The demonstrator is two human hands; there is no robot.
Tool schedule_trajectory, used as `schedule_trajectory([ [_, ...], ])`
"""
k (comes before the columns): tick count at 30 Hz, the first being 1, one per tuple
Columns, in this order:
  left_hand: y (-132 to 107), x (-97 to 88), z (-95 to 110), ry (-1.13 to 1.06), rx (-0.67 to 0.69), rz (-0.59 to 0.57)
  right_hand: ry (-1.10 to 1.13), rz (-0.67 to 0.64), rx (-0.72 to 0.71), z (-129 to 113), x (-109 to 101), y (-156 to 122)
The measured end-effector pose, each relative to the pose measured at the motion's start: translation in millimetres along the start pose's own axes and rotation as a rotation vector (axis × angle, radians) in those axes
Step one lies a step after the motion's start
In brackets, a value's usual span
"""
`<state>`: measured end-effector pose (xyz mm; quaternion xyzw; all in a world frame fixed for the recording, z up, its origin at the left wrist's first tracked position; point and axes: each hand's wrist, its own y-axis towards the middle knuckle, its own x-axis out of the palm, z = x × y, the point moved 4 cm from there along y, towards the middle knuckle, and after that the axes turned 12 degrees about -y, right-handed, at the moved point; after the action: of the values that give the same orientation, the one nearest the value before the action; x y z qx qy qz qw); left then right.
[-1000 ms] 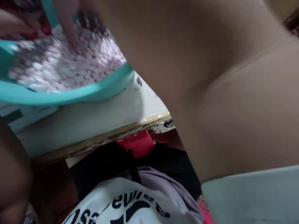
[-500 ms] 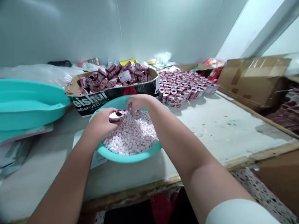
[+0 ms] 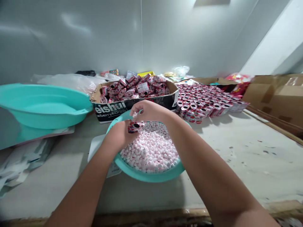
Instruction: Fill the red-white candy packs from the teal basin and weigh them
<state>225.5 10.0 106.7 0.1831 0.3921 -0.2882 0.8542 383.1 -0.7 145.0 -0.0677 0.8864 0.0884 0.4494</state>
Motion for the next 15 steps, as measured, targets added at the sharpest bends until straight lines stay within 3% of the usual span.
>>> schedule_trajectory([
  [9, 0, -3.8, -1, -0.106, -0.059, 0.061, -0.051, 0.057, -0.07, -10, 8, 3],
  [15, -4, -2.2, 0, 0.004, 0.104, 0.072, 0.143, 0.221, 0.021, -10, 1, -6],
])
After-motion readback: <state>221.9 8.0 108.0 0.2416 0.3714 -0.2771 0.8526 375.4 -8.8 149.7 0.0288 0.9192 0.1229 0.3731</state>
